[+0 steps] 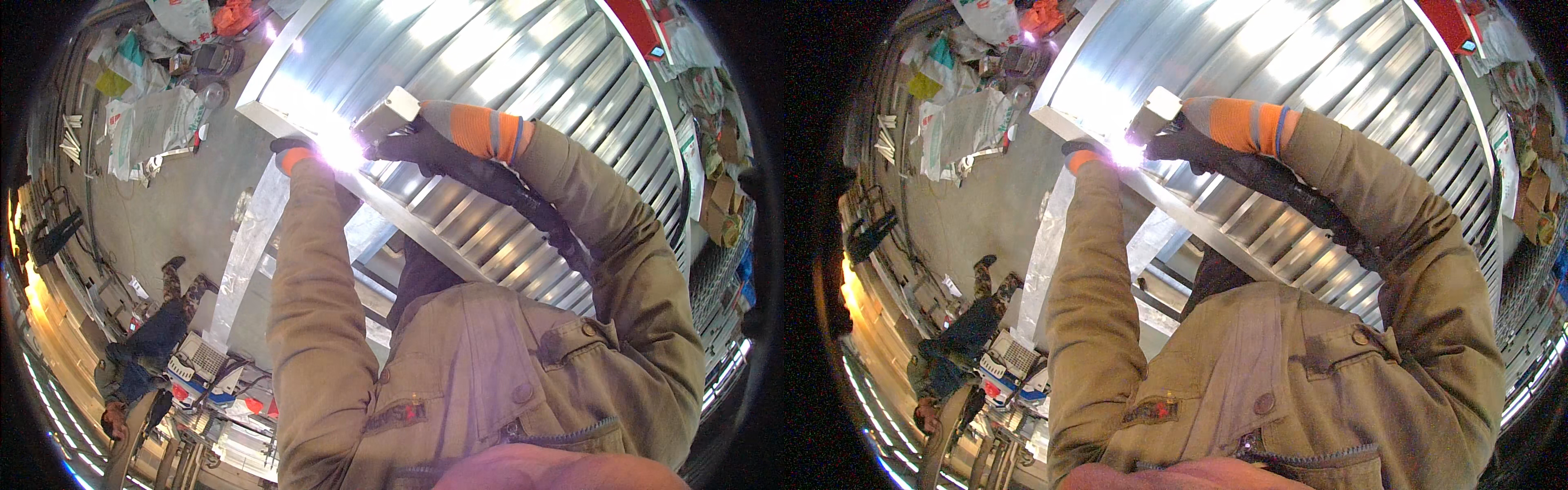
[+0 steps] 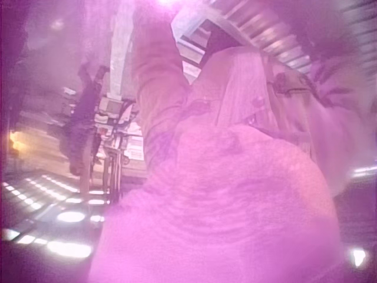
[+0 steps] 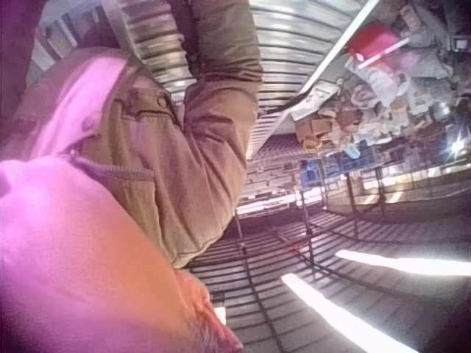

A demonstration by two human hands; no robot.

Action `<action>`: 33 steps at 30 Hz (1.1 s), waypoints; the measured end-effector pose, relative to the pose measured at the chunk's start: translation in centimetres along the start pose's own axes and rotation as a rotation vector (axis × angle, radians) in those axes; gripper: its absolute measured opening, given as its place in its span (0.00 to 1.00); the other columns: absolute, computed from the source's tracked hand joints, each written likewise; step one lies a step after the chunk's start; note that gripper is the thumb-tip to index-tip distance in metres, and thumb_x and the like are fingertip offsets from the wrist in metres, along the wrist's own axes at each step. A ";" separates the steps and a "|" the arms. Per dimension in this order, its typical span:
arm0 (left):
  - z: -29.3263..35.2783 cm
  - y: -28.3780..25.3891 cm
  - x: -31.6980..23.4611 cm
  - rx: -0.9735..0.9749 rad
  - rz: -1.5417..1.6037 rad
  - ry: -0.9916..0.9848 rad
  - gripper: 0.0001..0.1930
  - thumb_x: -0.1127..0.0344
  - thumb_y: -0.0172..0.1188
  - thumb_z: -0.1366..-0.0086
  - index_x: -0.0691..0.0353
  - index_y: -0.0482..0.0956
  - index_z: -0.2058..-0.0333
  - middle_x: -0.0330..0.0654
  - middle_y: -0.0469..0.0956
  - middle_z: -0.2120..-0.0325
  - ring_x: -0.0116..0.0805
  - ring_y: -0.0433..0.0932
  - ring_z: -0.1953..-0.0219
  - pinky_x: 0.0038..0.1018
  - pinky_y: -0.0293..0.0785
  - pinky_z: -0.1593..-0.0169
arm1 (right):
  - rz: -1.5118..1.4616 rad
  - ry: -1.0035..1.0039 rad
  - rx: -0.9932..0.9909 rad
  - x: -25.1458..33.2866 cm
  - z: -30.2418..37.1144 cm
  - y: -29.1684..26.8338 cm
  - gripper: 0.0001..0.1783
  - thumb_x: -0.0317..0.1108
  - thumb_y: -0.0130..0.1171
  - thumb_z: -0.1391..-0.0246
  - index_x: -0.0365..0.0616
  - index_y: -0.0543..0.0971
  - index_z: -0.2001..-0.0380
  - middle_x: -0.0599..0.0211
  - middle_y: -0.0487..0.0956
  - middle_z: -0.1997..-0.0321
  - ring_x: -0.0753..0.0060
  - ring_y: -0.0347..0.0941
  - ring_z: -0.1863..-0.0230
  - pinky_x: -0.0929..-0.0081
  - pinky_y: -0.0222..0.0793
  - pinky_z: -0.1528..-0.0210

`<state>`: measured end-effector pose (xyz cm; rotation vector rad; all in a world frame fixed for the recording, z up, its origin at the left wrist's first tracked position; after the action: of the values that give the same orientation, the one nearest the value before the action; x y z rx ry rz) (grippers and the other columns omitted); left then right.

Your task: The person welds seams on a large rectangular metal frame using a handheld welding torch. They repeatedly reposition the frame and apply short weld beads along the edges, producing bright sparks and smoke throughout the clip.

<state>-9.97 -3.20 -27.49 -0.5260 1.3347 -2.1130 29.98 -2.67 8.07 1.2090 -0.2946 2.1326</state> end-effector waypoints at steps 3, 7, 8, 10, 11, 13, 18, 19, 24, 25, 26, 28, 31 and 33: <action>0.3 -0.3 -0.3 -0.055 0.209 0.005 0.25 0.45 0.51 0.21 0.59 0.78 0.41 0.47 0.85 0.47 0.43 0.86 0.48 0.37 0.82 0.49 | 0.028 0.066 0.100 -0.7 -1.6 -0.4 0.25 0.53 0.68 0.33 0.41 0.84 0.48 0.77 0.78 0.71 0.84 0.69 0.79 0.77 0.67 0.78; 0.0 -0.4 0.4 -0.141 0.608 0.046 0.24 0.46 0.51 0.21 0.61 0.79 0.44 0.50 0.87 0.51 0.48 0.88 0.52 0.40 0.84 0.52 | -0.066 0.026 0.165 -0.5 -2.5 -0.4 0.25 0.49 0.69 0.33 0.42 0.84 0.43 0.79 0.76 0.68 0.87 0.66 0.78 0.80 0.64 0.78; 0.1 -0.3 0.9 -0.135 0.719 0.003 0.24 0.47 0.50 0.20 0.61 0.80 0.44 0.50 0.87 0.51 0.47 0.88 0.52 0.40 0.83 0.51 | -0.052 -0.008 0.186 -0.1 -2.6 -0.3 0.25 0.49 0.69 0.32 0.42 0.84 0.43 0.80 0.76 0.68 0.87 0.67 0.78 0.81 0.63 0.78; 1.1 -0.4 0.7 -0.115 0.947 -0.081 0.23 0.49 0.49 0.20 0.62 0.80 0.44 0.50 0.87 0.50 0.46 0.87 0.52 0.40 0.83 0.50 | -0.007 -0.039 0.195 0.5 -2.1 -0.2 0.27 0.50 0.68 0.32 0.40 0.83 0.42 0.78 0.77 0.68 0.86 0.68 0.77 0.80 0.65 0.77; 1.9 -0.8 0.1 -0.103 1.064 -0.122 0.23 0.50 0.48 0.19 0.63 0.80 0.43 0.50 0.87 0.50 0.45 0.87 0.52 0.41 0.82 0.50 | 0.024 -0.042 0.150 0.6 -1.5 -0.6 0.28 0.51 0.68 0.32 0.39 0.82 0.41 0.77 0.77 0.68 0.85 0.69 0.76 0.81 0.66 0.77; 4.6 -1.8 -1.1 -0.029 1.412 -0.301 0.24 0.51 0.48 0.19 0.65 0.81 0.43 0.50 0.86 0.49 0.45 0.86 0.52 0.41 0.81 0.48 | -0.062 -0.111 0.101 1.1 0.2 -1.0 0.31 0.53 0.67 0.31 0.37 0.80 0.39 0.74 0.79 0.67 0.84 0.72 0.75 0.82 0.69 0.77; 11.5 -8.6 -4.2 -0.013 1.630 -0.525 0.24 0.51 0.51 0.21 0.67 0.82 0.44 0.51 0.86 0.48 0.46 0.85 0.52 0.41 0.81 0.48 | -0.179 -0.085 0.009 -0.4 2.0 -0.7 0.39 0.51 0.71 0.34 0.32 0.73 0.33 0.68 0.82 0.66 0.81 0.78 0.73 0.80 0.80 0.73; 12.4 -9.8 -4.8 -0.016 1.624 -0.535 0.24 0.51 0.52 0.21 0.67 0.82 0.44 0.52 0.85 0.48 0.46 0.85 0.52 0.41 0.81 0.48 | -0.202 -0.131 -0.016 -0.5 1.9 -0.6 0.40 0.52 0.71 0.34 0.32 0.73 0.32 0.68 0.82 0.66 0.81 0.78 0.73 0.80 0.79 0.73; 13.8 -11.7 -5.5 -0.036 1.591 -0.566 0.24 0.52 0.53 0.23 0.69 0.82 0.44 0.53 0.85 0.48 0.47 0.85 0.53 0.42 0.81 0.49 | -0.241 -0.193 -0.095 -1.3 1.2 0.1 0.40 0.51 0.70 0.34 0.33 0.72 0.30 0.69 0.82 0.67 0.82 0.78 0.73 0.80 0.79 0.72; 13.4 -11.6 -5.7 0.040 1.508 -0.515 0.24 0.52 0.53 0.23 0.69 0.82 0.44 0.53 0.85 0.47 0.47 0.86 0.53 0.42 0.81 0.49 | -0.220 -0.241 -0.082 -1.0 1.3 0.2 0.40 0.51 0.70 0.33 0.33 0.73 0.31 0.69 0.82 0.67 0.82 0.78 0.73 0.80 0.79 0.72; 13.1 -11.5 -5.8 0.091 1.422 -0.462 0.25 0.52 0.53 0.23 0.69 0.82 0.44 0.53 0.85 0.47 0.48 0.86 0.53 0.43 0.81 0.50 | -0.198 -0.217 -0.086 -1.1 1.3 0.4 0.40 0.51 0.70 0.33 0.33 0.73 0.31 0.68 0.82 0.67 0.82 0.78 0.73 0.80 0.79 0.72; 12.9 -11.3 -5.5 0.041 1.552 -0.469 0.25 0.52 0.53 0.23 0.70 0.82 0.43 0.54 0.85 0.47 0.49 0.86 0.54 0.44 0.82 0.50 | -0.176 -0.190 -0.086 -1.1 1.3 0.5 0.39 0.51 0.70 0.33 0.33 0.74 0.31 0.68 0.83 0.67 0.82 0.78 0.73 0.79 0.79 0.72; 13.2 -11.4 -5.3 -0.012 1.625 -0.506 0.25 0.53 0.53 0.22 0.70 0.82 0.43 0.54 0.86 0.48 0.50 0.87 0.55 0.44 0.84 0.50 | -0.159 -0.184 -0.084 -1.1 1.3 0.6 0.38 0.50 0.70 0.33 0.33 0.74 0.31 0.69 0.83 0.67 0.81 0.78 0.73 0.79 0.79 0.72; 13.5 -11.5 -5.4 -0.013 1.599 -0.532 0.25 0.53 0.52 0.22 0.70 0.81 0.43 0.54 0.86 0.48 0.50 0.87 0.54 0.44 0.84 0.50 | -0.118 -0.183 -0.095 -1.3 1.1 0.5 0.38 0.49 0.70 0.32 0.33 0.74 0.31 0.69 0.82 0.67 0.81 0.78 0.73 0.79 0.79 0.72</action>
<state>-0.75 -4.96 -11.47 0.0726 0.8551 -0.5699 30.84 -4.16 7.70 1.3345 -0.3898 1.8898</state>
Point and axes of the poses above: each hand's wrist, its own z-axis away from the middle knuckle, its own y-axis out of the palm, x = y × z, the point moved 7 cm from there along -z, towards the middle knuckle
